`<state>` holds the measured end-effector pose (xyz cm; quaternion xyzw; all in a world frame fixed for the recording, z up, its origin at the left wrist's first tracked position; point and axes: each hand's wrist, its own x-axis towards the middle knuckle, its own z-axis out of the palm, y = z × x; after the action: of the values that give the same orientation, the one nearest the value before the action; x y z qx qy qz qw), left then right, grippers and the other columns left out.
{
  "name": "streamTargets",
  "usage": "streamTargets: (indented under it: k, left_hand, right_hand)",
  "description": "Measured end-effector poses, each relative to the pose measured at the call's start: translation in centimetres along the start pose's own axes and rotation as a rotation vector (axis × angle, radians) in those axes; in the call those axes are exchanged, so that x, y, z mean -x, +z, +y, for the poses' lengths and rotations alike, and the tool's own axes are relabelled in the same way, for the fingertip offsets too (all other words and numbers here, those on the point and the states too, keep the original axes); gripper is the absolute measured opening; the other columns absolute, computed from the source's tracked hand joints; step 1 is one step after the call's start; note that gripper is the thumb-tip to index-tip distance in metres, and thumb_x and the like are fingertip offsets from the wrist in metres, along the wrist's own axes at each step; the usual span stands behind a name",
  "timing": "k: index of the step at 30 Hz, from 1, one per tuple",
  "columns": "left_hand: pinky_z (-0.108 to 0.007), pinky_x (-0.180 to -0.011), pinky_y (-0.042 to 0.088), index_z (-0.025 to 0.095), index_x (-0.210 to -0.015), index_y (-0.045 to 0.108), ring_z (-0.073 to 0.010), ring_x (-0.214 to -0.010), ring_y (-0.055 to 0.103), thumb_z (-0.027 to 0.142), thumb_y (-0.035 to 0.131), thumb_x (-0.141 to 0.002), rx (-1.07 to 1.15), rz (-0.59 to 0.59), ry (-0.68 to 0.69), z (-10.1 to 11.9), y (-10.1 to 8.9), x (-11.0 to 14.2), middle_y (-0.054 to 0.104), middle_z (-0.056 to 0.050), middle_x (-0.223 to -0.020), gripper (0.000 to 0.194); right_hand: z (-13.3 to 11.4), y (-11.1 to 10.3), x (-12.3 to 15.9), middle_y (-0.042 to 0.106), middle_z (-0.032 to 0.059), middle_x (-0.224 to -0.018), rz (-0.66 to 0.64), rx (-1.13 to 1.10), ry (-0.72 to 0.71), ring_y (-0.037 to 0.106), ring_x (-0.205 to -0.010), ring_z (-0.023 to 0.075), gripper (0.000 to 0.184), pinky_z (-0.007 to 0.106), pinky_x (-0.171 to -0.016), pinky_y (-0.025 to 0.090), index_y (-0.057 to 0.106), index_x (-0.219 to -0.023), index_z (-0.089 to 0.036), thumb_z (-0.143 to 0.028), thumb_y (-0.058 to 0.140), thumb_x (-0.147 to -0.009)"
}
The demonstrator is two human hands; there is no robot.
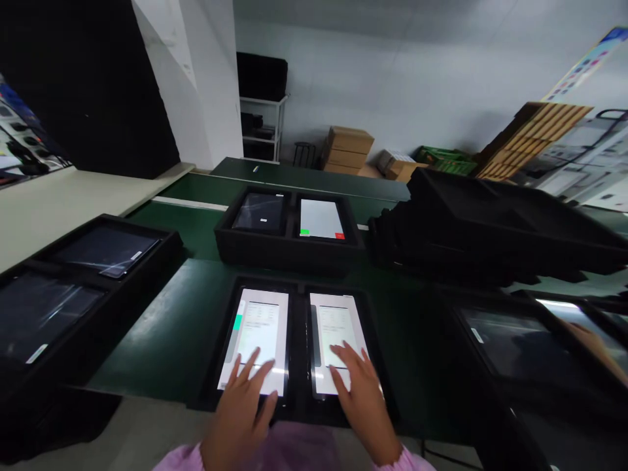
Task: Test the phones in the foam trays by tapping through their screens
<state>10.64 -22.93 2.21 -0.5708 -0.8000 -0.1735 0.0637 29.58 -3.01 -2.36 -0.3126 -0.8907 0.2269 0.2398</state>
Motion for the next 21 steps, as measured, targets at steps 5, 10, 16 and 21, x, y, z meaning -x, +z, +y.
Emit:
streamTargets:
  k: [5,10,16,21]
  left_hand:
    - [-0.053,-0.117,0.037,0.025,-0.146,0.042,-0.0257,-0.140,0.045,0.029,0.049,-0.097,0.058,0.044,-0.075,-0.3,-0.1,-0.7,0.053,-0.007,-0.147,0.050]
    - [-0.058,-0.120,0.029,0.023,-0.142,0.047,-0.0278,-0.139,0.046,0.033,0.049,-0.097,0.036,-0.029,-0.073,-1.4,1.5,-1.1,0.060,-0.006,-0.140,0.046]
    - [-0.053,-0.110,0.043,0.023,-0.140,0.051,-0.0283,-0.133,0.052,0.033,0.048,-0.096,-0.045,0.020,-0.005,-0.7,1.7,-1.2,0.063,-0.007,-0.136,0.045]
    - [-0.054,-0.103,0.048,0.021,-0.138,0.051,-0.0302,-0.130,0.054,0.033,0.046,-0.097,-0.104,0.056,0.007,-0.5,1.3,-1.6,0.064,-0.010,-0.133,0.043]
  right_hand:
    - [1.2,-1.3,-0.5,0.061,0.0152,-0.131,0.138,0.044,0.061,0.054,-0.126,0.0327,0.038,0.060,-0.106,0.045,0.060,-0.126,-0.017,-0.042,0.045,-0.102]
    - [0.8,-0.6,-0.3,0.068,0.0122,-0.119,0.102,-0.001,0.078,0.058,-0.122,0.0307,0.029,0.063,-0.112,0.037,0.063,-0.116,-0.017,-0.035,0.045,-0.102]
    - [1.0,-0.1,0.1,0.064,0.0144,-0.127,0.225,-0.042,0.259,0.055,-0.125,0.0322,0.037,0.058,-0.106,0.044,0.062,-0.122,-0.017,-0.042,0.044,-0.102]
    - [0.4,-0.4,0.0,0.065,0.0124,-0.124,0.209,-0.075,0.264,0.057,-0.121,0.0300,0.035,0.051,-0.102,0.049,0.062,-0.123,-0.019,-0.041,0.044,-0.102]
